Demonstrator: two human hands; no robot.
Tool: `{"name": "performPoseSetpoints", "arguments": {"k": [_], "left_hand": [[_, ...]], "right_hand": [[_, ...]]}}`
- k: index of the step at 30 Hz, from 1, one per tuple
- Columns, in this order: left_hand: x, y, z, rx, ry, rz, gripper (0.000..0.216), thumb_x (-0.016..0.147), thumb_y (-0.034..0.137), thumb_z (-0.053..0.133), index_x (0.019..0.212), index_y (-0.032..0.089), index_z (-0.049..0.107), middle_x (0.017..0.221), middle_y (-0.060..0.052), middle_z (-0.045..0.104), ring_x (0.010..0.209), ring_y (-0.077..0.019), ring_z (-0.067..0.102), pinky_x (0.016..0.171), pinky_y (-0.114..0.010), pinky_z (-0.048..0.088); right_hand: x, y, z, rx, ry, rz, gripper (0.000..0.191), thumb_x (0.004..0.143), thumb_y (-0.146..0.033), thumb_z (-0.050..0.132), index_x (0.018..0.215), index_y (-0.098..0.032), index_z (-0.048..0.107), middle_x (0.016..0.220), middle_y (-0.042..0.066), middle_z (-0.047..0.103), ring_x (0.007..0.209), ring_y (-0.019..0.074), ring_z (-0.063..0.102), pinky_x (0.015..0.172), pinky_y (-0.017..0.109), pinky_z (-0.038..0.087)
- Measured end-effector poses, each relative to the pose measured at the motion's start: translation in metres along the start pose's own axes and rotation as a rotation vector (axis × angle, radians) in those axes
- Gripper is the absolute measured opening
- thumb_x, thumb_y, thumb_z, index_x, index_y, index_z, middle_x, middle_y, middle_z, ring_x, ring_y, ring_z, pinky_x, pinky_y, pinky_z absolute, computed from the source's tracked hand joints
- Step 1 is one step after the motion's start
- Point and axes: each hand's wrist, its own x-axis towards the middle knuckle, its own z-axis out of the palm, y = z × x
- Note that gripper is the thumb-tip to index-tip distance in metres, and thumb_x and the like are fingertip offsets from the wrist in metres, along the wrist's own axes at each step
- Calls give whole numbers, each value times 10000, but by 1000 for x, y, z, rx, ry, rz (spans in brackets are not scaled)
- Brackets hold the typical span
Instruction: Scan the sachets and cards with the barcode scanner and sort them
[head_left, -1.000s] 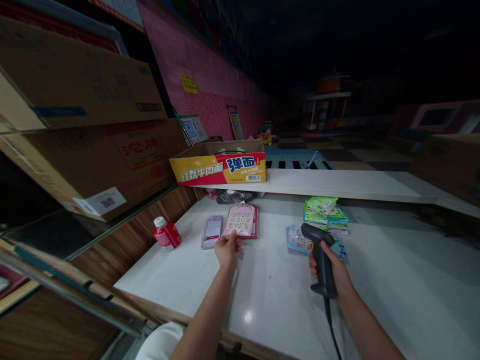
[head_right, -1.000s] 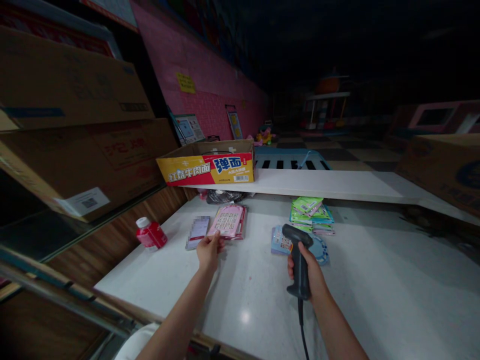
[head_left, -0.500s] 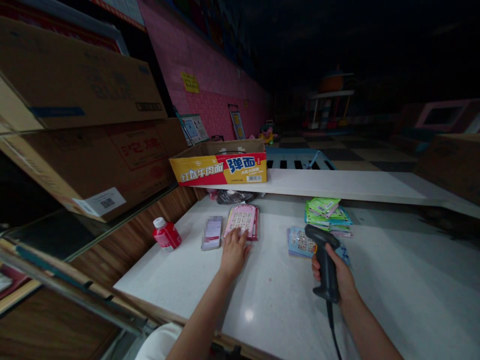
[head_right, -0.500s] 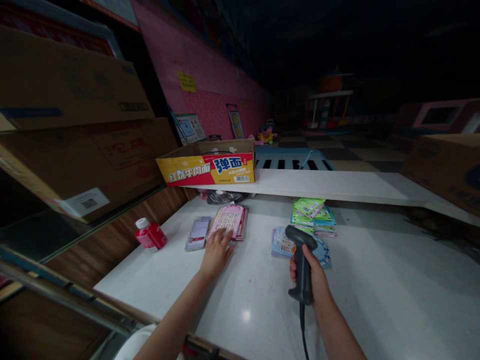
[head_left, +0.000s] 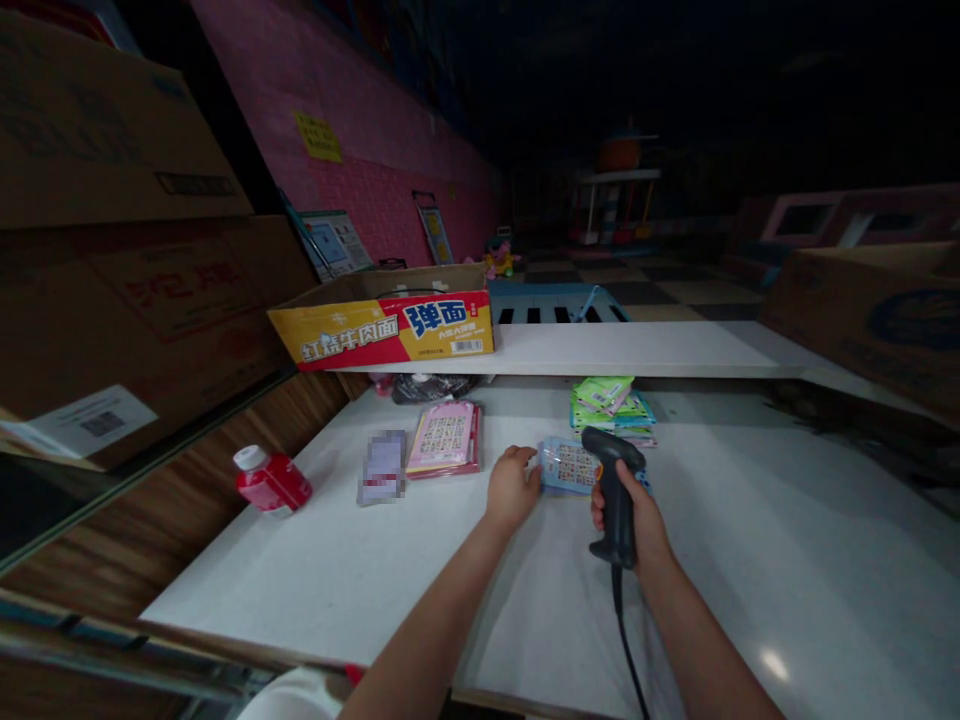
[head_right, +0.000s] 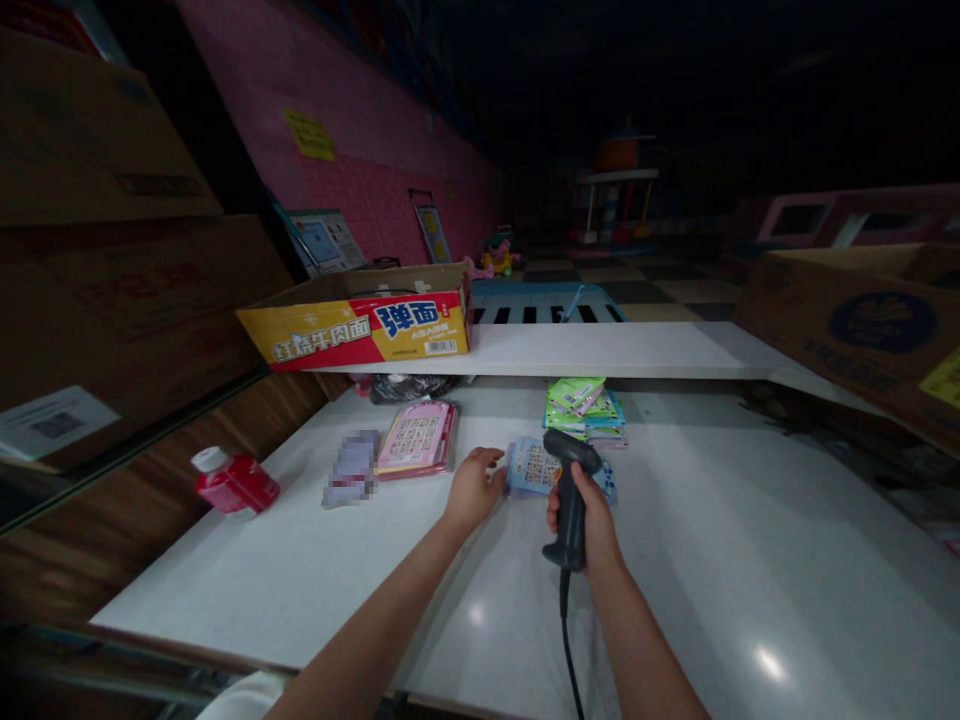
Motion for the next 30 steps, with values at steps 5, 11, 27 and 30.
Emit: {"name": "performPoseSetpoints", "arguments": {"k": [5, 11, 27, 30], "left_hand": [[30, 33, 29, 24, 73, -274, 421, 698, 323, 736, 1050, 147, 586, 1038, -163, 627, 971, -286, 627, 816, -339, 459], [26, 27, 24, 19, 40, -390, 605, 536, 307, 845, 1039, 173, 537, 1093, -169, 603, 988, -316, 640, 786, -333, 456], [-18, -29, -50, -1326, -81, -741, 305, 625, 142, 764, 906, 135, 645, 869, -71, 732, 727, -168, 693, 682, -283, 577], [-28, -30, -41, -1328, 181, -547, 427, 563, 214, 837, 938, 131, 650, 939, -79, 734, 798, -189, 698, 738, -303, 577]], "right_hand": [[0, -2, 1, 2, 37, -3, 531, 677, -673, 652, 552, -164, 570, 464, 5, 539, 365, 104, 497, 351, 214, 403], [-2, -3, 2, 44, 37, -12, 508, 713, -643, 644, 562, -161, 588, 472, 9, 550, 373, 105, 497, 348, 208, 400], [-13, -6, 3, 187, -230, -17, 427, 678, -611, 700, 751, -199, 611, 499, -30, 528, 371, 92, 469, 337, 182, 369], [-15, -3, 5, 124, -275, 11, 439, 681, -615, 698, 788, -196, 618, 501, -28, 547, 366, 99, 488, 331, 187, 378]]}}
